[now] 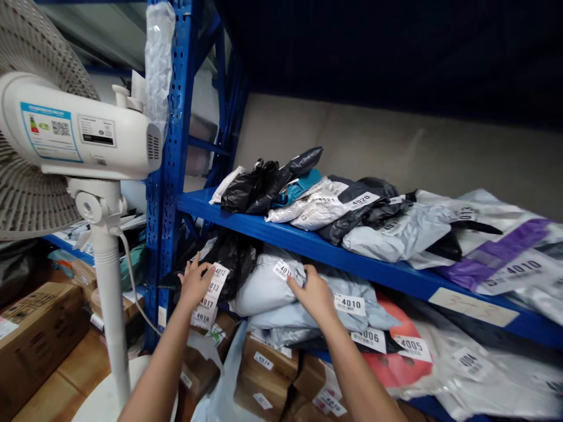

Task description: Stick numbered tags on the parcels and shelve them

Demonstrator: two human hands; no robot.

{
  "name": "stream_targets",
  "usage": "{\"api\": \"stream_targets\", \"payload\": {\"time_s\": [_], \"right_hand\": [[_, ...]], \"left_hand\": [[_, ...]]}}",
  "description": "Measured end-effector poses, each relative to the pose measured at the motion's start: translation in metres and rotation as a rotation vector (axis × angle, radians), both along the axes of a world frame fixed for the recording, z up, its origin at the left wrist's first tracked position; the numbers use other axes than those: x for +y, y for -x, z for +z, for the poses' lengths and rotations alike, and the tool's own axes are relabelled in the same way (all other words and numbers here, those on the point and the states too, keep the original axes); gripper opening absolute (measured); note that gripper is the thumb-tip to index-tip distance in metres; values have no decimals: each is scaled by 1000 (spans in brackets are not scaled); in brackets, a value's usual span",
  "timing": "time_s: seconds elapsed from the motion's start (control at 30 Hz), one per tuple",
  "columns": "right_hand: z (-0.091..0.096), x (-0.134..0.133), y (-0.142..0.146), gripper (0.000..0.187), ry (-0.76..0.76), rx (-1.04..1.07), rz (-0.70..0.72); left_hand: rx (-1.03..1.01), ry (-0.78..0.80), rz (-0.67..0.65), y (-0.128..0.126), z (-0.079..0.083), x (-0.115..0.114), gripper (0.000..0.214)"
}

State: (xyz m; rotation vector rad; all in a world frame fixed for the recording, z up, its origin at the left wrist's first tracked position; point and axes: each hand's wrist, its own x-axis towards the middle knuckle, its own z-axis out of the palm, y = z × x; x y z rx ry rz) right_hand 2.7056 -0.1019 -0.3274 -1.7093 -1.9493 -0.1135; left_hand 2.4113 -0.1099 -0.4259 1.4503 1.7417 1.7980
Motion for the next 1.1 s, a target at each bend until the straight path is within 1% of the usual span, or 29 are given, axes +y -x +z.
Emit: {"api": "stream_targets", "payload": {"time_s": [0.07, 0.1, 0.13, 0.17, 0.2, 0.27, 0.3, 0.33, 0.37, 0.4, 0.43, 0.47, 0.53, 0.6, 0.67, 0.7, 0.8, 0.87, 0.9, 0.93, 1.0, 1.03, 1.1], "right_hand": [[-5, 0, -6, 29, -23, 29, 49], [-9, -3, -9, 25, -31, 50, 76], [-12, -7, -11, 22, -42, 69, 92], [-15, -12, -12, 22, -77, 83, 92], [-17, -18, -11, 23, -144, 92, 80], [-17, -35, -2, 29, -371, 116, 82], [-15, -45, 6, 32, -488, 131, 141], [-12, -54, 15, 35, -562, 141, 248], [-9, -63, 26, 38, -575, 144, 383], [-6, -71, 36, 40, -519, 136, 519], [-3, -76, 46, 38, -419, 126, 630], [-1, -78, 55, 34, -295, 120, 704], [0, -77, 68, 20, -81, 158, 745], [-1, -70, 76, 9, 26, 222, 731], [-1, -63, 84, 4, 33, 223, 719], [-1, -60, 88, 6, 16, 192, 721], [3, -51, 104, 14, -109, 27, 753], [8, -40, 118, 15, -225, -82, 745], [11, -33, 124, 16, -274, -138, 715], [15, -25, 130, 17, -303, -200, 661], [23, -7, 138, 20, -287, -333, 484], [27, 2, 140, 23, -233, -397, 378], [33, 19, 139, 30, -65, -488, 201]], "left_hand": [[-98, 63, -223, 20, 0, 20, 29], [-147, 65, -299, 25, 1, 26, 31], [-191, 59, -333, 28, 2, 29, 33], [-228, 52, -325, 27, 3, 28, 34], [-256, 32, -275, 23, 5, 22, 35], [-282, -56, -117, 7, 9, 3, 35], [-289, -110, -55, -5, 10, -10, 33], [-297, -164, -28, -19, 11, -24, 32], [-322, -189, -74, -35, 10, -38, 31], [-371, -194, -161, -50, 9, -50, 32], [-427, -191, -241, -65, 7, -60, 32], [-479, -192, -297, -79, 4, -68, 31], [-578, -199, -353, -98, -3, -76, 31], [-677, -207, -349, -106, -11, -74, 33], [-788, -220, -307, -108, -17, -66, 37], [-843, -232, -273, -107, -18, -61, 40], [-1004, -262, -192, -102, -11, -49, 47], [-1069, -254, -212, -100, -5, -44, 45], [-1081, -237, -242, -100, -3, -43, 44], [-1076, -208, -279, -100, -3, -42, 44], [-1043, -137, -347, -103, -9, -42, 44], [-1026, -109, -368, -105, -14, -41, 43], [-985, -82, -398, -109, -26, -41, 42]]}}
